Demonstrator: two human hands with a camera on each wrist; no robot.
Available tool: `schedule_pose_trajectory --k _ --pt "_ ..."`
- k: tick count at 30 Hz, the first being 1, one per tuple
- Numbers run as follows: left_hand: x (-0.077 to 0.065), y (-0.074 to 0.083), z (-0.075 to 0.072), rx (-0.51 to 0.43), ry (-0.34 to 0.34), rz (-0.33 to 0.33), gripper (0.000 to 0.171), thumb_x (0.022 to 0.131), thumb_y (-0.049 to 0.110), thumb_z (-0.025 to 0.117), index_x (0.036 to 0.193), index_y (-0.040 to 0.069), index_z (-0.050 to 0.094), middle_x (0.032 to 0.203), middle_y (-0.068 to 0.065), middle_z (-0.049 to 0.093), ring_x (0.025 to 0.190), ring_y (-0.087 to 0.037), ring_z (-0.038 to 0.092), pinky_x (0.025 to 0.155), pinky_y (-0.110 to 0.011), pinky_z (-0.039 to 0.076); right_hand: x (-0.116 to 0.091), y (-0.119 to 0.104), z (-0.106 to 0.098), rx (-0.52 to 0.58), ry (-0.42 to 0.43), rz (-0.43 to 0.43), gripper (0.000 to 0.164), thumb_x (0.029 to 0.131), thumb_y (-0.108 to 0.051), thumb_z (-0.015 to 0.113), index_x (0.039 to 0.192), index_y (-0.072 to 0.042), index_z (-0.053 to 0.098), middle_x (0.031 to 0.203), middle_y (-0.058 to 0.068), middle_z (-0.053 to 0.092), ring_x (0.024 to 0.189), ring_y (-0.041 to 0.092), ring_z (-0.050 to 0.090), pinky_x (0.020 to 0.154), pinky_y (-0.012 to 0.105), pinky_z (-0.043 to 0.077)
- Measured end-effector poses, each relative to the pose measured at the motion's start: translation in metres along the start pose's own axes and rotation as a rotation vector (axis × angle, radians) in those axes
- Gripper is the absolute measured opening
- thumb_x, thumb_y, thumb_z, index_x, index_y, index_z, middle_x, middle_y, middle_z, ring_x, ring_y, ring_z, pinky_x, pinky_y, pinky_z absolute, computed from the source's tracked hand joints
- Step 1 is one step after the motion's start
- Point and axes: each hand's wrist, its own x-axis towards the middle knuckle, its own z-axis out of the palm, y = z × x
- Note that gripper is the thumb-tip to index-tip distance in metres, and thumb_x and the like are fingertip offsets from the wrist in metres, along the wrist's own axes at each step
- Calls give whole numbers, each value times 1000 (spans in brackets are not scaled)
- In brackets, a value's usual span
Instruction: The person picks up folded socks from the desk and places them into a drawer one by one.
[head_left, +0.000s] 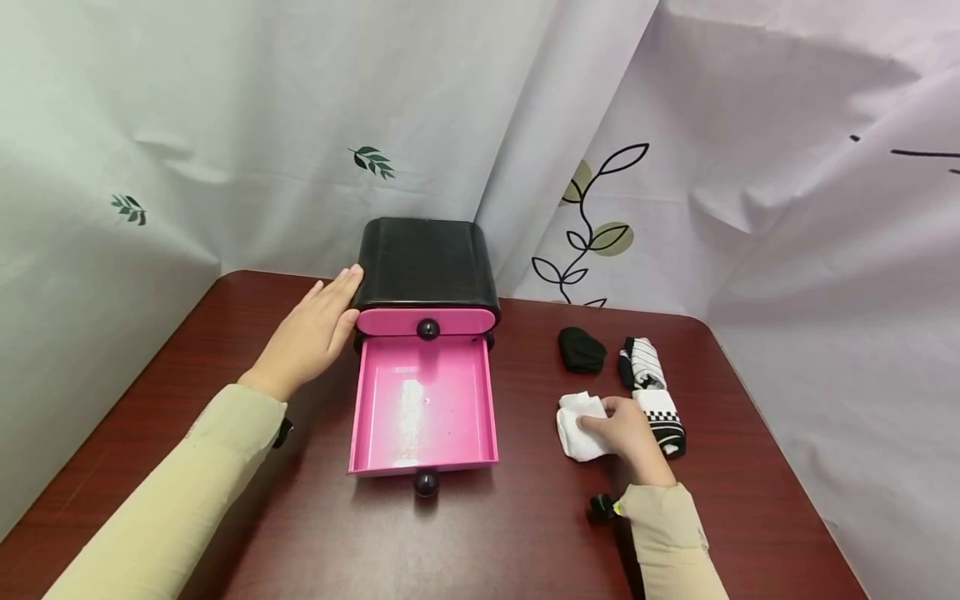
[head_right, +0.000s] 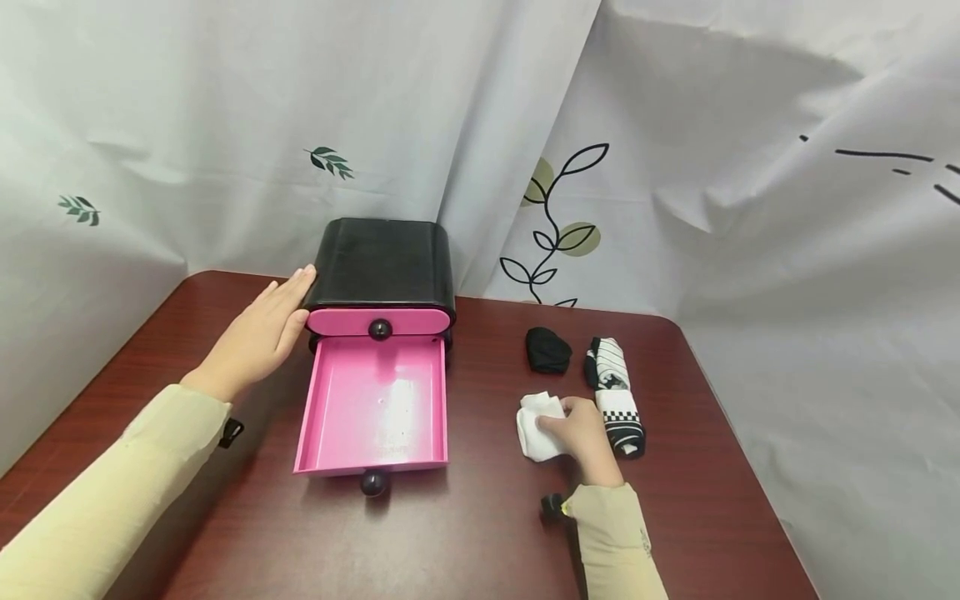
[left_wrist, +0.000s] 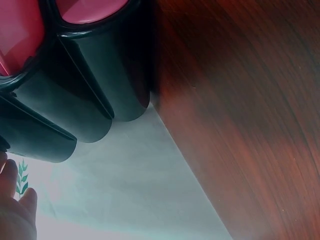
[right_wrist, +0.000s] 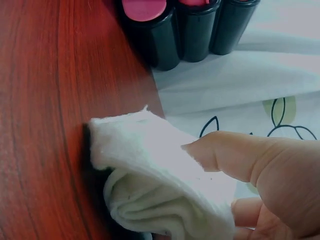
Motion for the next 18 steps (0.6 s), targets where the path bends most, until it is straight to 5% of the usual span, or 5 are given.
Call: schedule_pose_trajectory --k 10,18 --pt "1 -1 -1 4 -2 5 56 99 23 44 148 5 25 151 -11 30 139 -26 27 115 -39 12 1 -5 3 117 38 42 28 76 -13 73 94 7 66 76 7 64 67 16 55 59 25 46" --pt "2 -1 -2 12 -10 4 56 99 24 45 148 6 25 151 -11 30 138 -27 27 115 -39 12 2 -11 6 428 57 117 33 81 -11 72 105 9 61 78 7 67 64 7 60 58 21 51"
